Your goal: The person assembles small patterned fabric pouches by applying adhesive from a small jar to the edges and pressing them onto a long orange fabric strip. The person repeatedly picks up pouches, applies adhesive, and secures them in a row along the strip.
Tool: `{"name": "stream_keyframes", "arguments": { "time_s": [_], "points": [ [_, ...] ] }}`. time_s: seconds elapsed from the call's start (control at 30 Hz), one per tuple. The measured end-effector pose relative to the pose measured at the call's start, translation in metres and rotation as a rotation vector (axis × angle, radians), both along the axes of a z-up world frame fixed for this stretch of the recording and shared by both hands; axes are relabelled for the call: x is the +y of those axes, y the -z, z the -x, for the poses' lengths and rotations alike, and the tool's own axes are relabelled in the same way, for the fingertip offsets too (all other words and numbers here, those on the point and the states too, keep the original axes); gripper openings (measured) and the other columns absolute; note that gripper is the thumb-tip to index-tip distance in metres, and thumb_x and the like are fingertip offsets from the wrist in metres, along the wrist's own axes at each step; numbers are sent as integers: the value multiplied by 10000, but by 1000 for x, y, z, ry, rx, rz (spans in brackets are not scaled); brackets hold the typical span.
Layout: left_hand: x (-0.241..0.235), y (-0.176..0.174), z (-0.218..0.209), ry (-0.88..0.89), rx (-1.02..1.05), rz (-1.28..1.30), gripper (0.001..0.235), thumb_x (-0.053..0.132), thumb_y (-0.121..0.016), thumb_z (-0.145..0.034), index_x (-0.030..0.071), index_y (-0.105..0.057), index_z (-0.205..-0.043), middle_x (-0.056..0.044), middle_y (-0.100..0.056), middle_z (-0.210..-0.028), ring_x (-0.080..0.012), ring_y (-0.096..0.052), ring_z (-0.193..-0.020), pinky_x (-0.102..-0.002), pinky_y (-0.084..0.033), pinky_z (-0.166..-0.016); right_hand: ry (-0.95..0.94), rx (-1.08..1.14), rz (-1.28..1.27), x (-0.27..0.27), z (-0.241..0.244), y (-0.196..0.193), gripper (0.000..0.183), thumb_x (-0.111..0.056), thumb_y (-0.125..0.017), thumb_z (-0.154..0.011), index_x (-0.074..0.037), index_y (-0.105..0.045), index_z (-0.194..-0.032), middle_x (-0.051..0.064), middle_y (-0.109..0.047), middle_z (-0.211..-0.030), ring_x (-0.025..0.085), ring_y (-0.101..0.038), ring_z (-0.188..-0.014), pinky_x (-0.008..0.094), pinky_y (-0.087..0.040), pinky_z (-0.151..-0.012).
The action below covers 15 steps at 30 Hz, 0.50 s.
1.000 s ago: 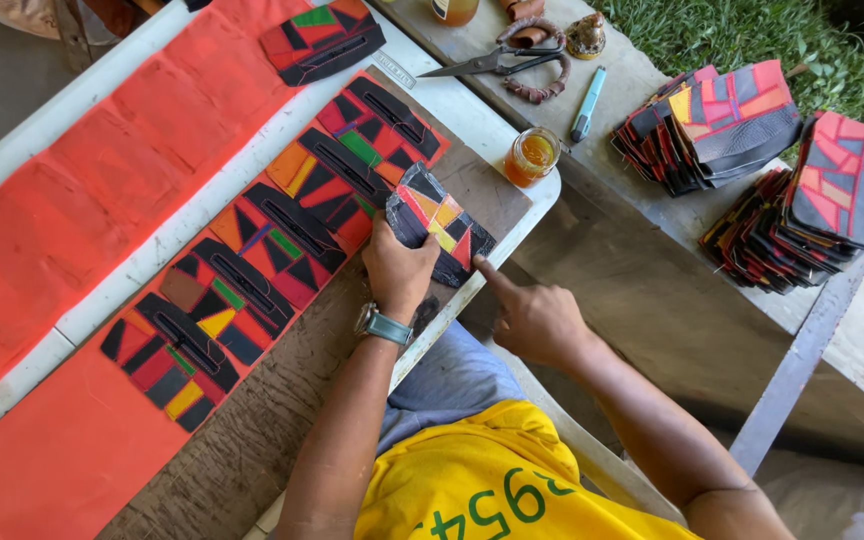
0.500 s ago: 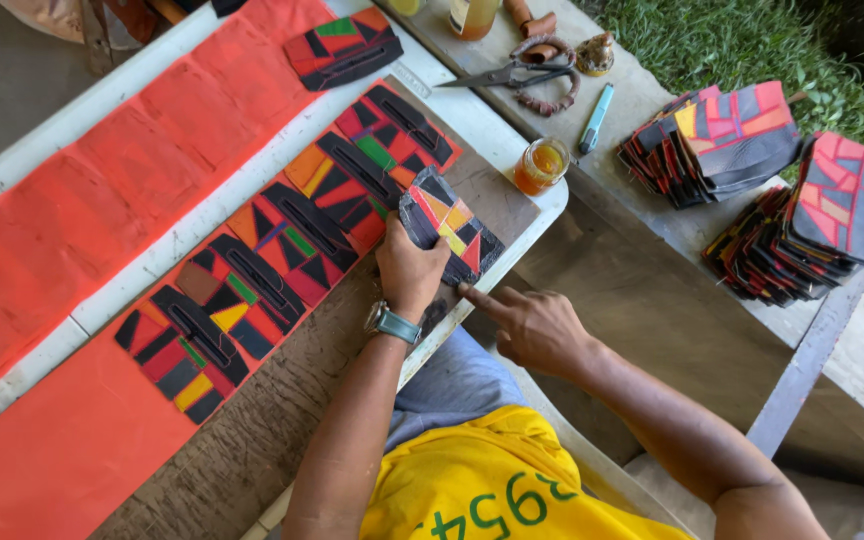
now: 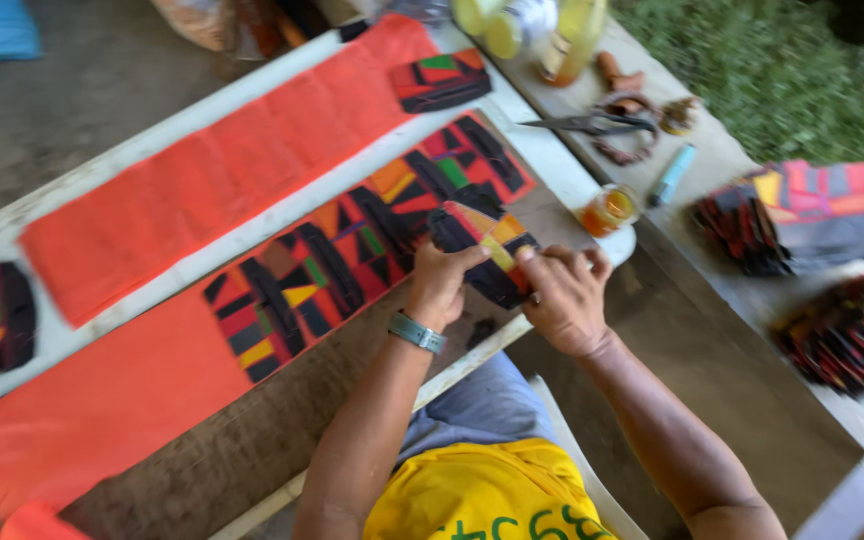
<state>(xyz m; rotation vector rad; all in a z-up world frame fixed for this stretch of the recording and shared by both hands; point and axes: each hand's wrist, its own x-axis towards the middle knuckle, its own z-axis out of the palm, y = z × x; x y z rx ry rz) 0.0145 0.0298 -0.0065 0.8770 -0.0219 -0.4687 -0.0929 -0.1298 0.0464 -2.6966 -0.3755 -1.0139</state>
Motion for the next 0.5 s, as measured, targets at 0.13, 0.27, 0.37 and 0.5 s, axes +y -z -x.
{"name": "stream_keyframes", "arguments": {
  "time_s": [0.13, 0.27, 0.37, 0.5],
  "points": [
    [46, -27, 5, -84, 177, 41, 481, 314, -755, -861, 91, -510, -1210, -44, -648, -1089, -215, -692, -962, -473, -600, -717, 73, -157, -359, 23, -38, -16, 892, 1, -808, -750, -20, -377, -1531, 23, -677, -1048, 268, -590, -1007, 480, -370, -1037],
    [94, -46, 26, -264, 30, 117, 715, 254, -803, -865, 103, -352, -1398, -126, -608, -1176, -261, -708, -1085, -445, -578, -853, -335, -49, -1357, 73, -60, -34, 855, 46, -736, -893, -8, -264, -1603, 89, -623, -1279, 146, -644, -1106, 314, -526, -987],
    [121, -56, 18, -366, -189, 146, 841, 147, -842, -813, 129, -283, -1441, -153, -643, -1238, -192, -661, -1134, -384, -554, -961, -445, 151, -1581, 128, -65, -39, 845, 68, -688, -866, 10, -292, -1609, 119, -598, -1393, 170, -652, -1195, 316, -541, -1030],
    [156, -69, 0, -572, -340, 106, 793, 29, -831, -829, 6, -322, -1437, -219, -663, -1184, -256, -685, -1078, -399, -581, -961, -536, 352, -1527, 182, -67, -20, 862, 49, -727, -869, 35, -301, -1618, 133, -562, -1466, 199, -618, -1290, 347, -516, -1120]
  ]
}}
